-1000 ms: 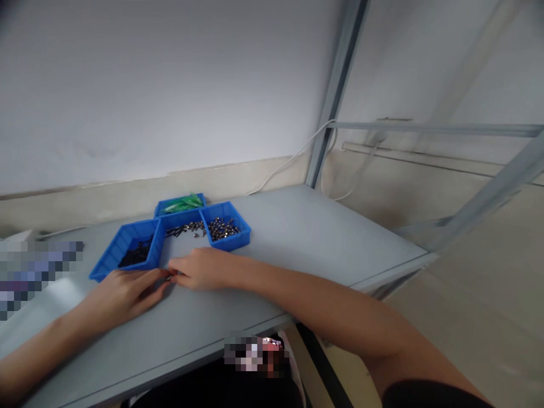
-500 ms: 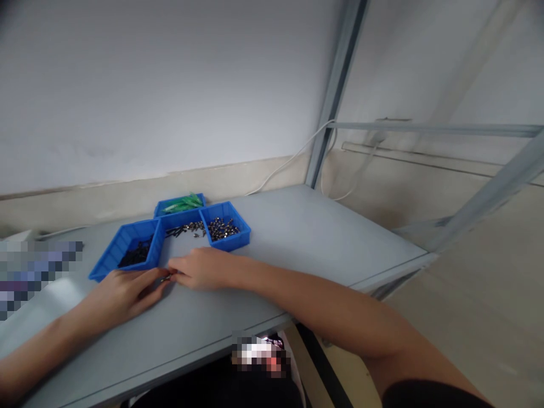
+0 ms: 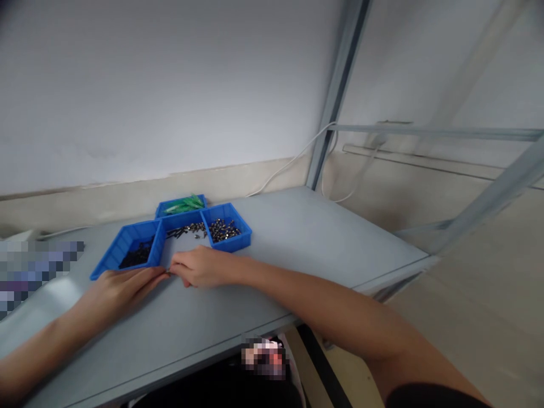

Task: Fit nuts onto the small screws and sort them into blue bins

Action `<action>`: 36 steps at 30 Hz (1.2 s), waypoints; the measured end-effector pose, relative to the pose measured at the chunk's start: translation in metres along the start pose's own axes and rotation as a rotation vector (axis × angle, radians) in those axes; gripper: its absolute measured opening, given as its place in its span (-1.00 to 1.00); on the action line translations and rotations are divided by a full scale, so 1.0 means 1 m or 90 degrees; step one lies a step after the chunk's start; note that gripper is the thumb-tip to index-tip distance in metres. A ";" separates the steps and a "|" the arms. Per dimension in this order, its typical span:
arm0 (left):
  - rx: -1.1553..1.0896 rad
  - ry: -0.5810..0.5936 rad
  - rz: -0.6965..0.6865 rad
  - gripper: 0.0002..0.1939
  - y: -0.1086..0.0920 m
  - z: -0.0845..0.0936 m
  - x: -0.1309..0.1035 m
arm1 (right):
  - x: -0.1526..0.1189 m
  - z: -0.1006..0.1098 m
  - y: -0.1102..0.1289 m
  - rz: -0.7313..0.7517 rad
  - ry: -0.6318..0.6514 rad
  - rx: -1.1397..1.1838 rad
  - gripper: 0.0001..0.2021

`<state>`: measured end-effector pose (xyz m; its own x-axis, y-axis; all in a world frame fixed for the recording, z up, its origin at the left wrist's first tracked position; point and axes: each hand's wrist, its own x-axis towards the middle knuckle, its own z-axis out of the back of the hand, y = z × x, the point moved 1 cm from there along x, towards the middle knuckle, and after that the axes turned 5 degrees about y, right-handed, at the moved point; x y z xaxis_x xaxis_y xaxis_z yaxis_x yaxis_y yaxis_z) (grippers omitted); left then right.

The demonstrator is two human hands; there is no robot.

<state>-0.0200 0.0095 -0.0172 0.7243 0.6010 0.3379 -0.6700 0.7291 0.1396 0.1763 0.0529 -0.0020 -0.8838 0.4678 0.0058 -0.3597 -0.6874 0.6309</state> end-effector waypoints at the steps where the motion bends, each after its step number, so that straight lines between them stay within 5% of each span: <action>1: -0.002 -0.004 0.001 -0.73 0.000 0.000 0.000 | 0.000 0.001 0.001 0.001 -0.002 0.010 -0.77; 17: -0.232 0.105 0.145 -0.76 -0.007 -0.003 0.004 | 0.001 0.002 0.006 0.057 -0.078 -0.010 -0.81; 22: -0.141 0.112 0.094 -0.76 -0.008 -0.006 0.002 | 0.000 0.000 0.005 0.049 -0.107 -0.117 -0.83; 30: 0.004 0.019 0.038 -0.79 -0.003 -0.005 -0.001 | 0.000 0.002 0.002 0.036 -0.072 -0.142 -0.85; 36: 0.197 0.071 -0.164 -0.69 -0.014 0.003 -0.003 | 0.002 -0.007 -0.005 0.030 -0.011 -0.166 -0.85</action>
<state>-0.0137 -0.0033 -0.0178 0.8765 0.4559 0.1546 -0.4694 0.7381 0.4847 0.1742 0.0527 -0.0107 -0.8971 0.4395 0.0447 -0.3850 -0.8274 0.4089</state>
